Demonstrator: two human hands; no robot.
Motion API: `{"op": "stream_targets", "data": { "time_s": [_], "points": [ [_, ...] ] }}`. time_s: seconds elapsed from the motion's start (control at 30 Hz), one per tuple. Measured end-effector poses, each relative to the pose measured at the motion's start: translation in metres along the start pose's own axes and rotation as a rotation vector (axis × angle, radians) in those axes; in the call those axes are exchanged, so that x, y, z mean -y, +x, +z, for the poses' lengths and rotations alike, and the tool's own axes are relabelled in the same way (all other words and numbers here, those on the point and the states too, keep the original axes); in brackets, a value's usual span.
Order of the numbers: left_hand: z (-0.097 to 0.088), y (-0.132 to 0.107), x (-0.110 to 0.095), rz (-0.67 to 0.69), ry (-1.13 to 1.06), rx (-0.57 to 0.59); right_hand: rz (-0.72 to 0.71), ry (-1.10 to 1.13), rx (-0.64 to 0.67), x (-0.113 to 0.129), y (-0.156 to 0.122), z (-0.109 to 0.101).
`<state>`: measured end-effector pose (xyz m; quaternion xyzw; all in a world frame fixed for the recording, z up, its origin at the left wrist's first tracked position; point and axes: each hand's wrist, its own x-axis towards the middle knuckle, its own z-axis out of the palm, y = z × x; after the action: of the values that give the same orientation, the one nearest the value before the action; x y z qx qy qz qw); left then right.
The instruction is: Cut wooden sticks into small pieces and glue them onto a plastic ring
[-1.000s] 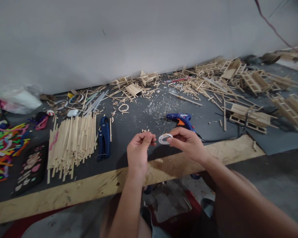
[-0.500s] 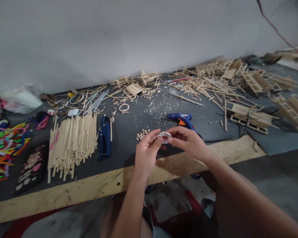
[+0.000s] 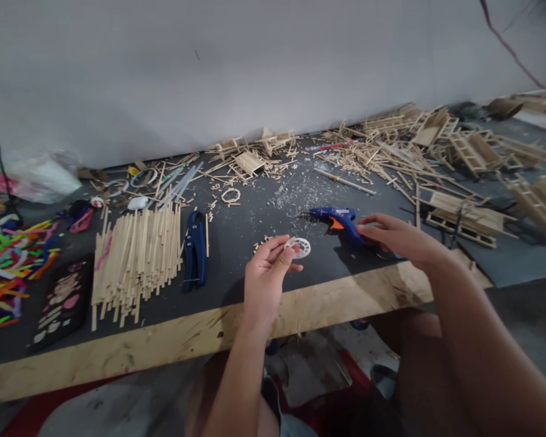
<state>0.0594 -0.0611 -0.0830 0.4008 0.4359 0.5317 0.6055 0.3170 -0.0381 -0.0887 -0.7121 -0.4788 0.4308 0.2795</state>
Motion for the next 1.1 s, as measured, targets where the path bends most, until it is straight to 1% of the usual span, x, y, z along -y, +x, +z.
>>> {"op": "stream_targets", "data": {
  "time_s": [0.07,0.1,0.17,0.23,0.27,0.37,0.4,0.47,0.57,0.67,0.77,0.83,0.97,1.1],
  "points": [
    [0.000,0.000,0.000,0.002,-0.002,0.005,-0.017,-0.019,-0.026,0.002,0.000,0.011],
    [0.000,0.000,0.001,0.003,-0.004,0.011,-0.022,0.005,-0.057,0.003,0.000,0.016],
    [-0.001,0.000,0.001,0.004,-0.014,0.024,-0.028,0.108,-0.125,0.004,0.001,0.025],
    [-0.001,0.000,0.002,0.007,-0.033,0.033,-0.049,0.218,-0.142,0.004,0.002,0.030],
    [-0.001,0.000,0.002,0.006,-0.044,0.037,-0.077,0.249,-0.118,0.004,0.001,0.031],
    [-0.001,0.001,0.001,-0.005,-0.072,0.046,-0.166,0.280,0.005,0.006,-0.004,0.031],
    [-0.001,0.001,0.001,-0.012,-0.078,0.050,-0.175,0.298,0.037,0.007,-0.006,0.030],
    [-0.001,0.001,0.000,-0.030,-0.090,0.057,-0.146,0.389,0.080,0.009,-0.011,0.030],
    [0.000,0.000,-0.001,-0.054,-0.113,0.067,-0.076,0.579,0.099,0.013,-0.018,0.033],
    [0.001,0.000,0.000,-0.074,-0.120,0.081,-0.091,0.704,0.080,0.019,-0.026,0.042],
    [0.003,0.001,0.002,-0.082,-0.120,0.085,-0.172,0.710,0.103,0.026,-0.036,0.054],
    [0.005,0.001,0.003,-0.081,-0.119,0.092,-0.208,0.701,0.095,0.030,-0.042,0.062],
    [0.011,0.002,0.006,-0.098,-0.111,0.103,-0.205,0.692,0.076,0.035,-0.048,0.075],
    [0.015,0.002,0.007,-0.082,-0.128,0.117,-0.220,0.688,0.047,0.036,-0.048,0.080]
  ]
}}
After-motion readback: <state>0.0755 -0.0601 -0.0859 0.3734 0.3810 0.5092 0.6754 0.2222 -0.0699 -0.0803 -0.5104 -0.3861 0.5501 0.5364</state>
